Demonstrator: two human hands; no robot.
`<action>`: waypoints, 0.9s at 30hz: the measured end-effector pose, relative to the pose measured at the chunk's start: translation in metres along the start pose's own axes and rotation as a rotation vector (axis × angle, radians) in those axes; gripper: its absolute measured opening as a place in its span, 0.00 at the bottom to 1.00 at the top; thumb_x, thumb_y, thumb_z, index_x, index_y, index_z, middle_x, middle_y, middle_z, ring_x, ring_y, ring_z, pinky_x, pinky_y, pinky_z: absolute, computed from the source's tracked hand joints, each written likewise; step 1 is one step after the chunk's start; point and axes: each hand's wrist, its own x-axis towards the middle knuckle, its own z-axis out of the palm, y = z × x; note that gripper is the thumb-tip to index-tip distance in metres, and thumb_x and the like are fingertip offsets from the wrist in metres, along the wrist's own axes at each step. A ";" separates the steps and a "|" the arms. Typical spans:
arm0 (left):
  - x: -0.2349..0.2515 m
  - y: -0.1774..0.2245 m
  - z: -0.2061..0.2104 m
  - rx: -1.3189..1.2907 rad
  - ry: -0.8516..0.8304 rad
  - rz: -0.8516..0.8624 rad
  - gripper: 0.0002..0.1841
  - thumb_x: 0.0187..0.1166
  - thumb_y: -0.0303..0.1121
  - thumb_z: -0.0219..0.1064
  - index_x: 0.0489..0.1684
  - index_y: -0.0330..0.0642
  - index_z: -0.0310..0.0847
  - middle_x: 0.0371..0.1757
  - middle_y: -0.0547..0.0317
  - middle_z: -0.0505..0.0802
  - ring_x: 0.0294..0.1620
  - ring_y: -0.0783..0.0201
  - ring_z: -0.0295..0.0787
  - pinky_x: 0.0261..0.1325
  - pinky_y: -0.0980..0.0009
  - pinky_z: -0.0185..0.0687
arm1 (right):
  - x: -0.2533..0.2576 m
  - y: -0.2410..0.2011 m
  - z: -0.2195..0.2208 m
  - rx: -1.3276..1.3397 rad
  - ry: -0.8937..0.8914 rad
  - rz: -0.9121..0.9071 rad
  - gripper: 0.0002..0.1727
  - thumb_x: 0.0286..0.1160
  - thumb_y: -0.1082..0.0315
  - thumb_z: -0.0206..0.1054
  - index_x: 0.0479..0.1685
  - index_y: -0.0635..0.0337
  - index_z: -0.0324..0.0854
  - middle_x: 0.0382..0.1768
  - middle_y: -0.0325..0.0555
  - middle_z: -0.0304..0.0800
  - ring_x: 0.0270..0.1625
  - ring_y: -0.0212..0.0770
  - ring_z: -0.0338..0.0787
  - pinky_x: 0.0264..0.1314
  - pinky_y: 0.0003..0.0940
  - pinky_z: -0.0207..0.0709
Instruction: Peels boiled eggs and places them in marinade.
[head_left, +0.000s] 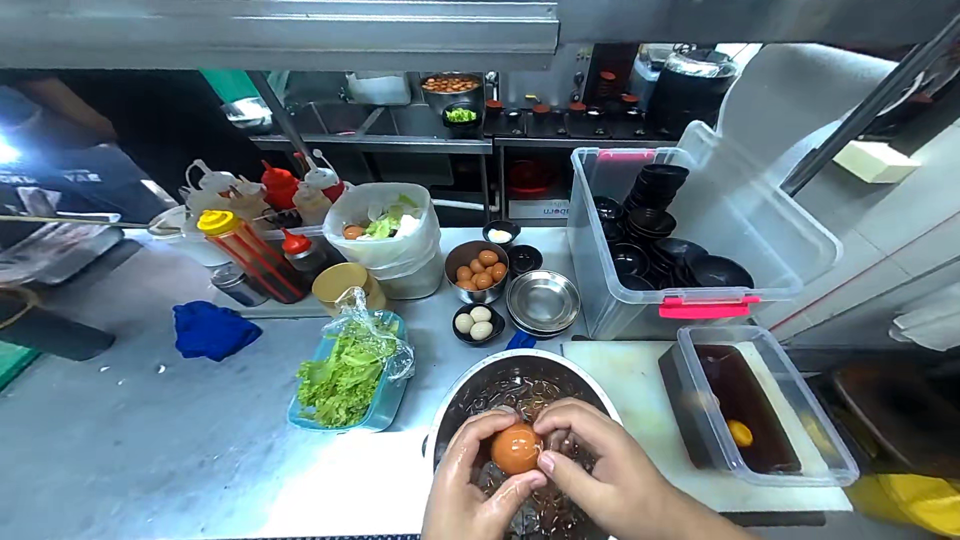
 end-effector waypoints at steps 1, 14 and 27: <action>-0.001 -0.001 0.001 0.012 0.012 0.006 0.30 0.61 0.36 0.87 0.64 0.39 0.82 0.63 0.47 0.89 0.61 0.52 0.90 0.61 0.59 0.93 | 0.000 0.001 0.001 -0.070 0.009 -0.054 0.14 0.82 0.60 0.68 0.59 0.57 0.85 0.57 0.46 0.87 0.49 0.31 0.89 0.49 0.26 0.87; -0.005 -0.002 0.003 0.060 0.002 0.050 0.32 0.59 0.40 0.89 0.62 0.42 0.78 0.59 0.51 0.90 0.60 0.56 0.90 0.60 0.62 0.92 | 0.002 0.003 -0.006 -0.125 -0.088 -0.202 0.08 0.84 0.62 0.67 0.47 0.57 0.85 0.50 0.46 0.83 0.51 0.32 0.85 0.53 0.24 0.84; 0.001 0.004 -0.007 -0.292 -0.053 -0.072 0.31 0.60 0.37 0.87 0.61 0.40 0.78 0.57 0.46 0.92 0.51 0.57 0.95 0.55 0.66 0.93 | 0.005 0.003 -0.005 -0.179 -0.137 -0.386 0.08 0.89 0.65 0.61 0.44 0.60 0.78 0.50 0.49 0.80 0.60 0.40 0.83 0.65 0.28 0.79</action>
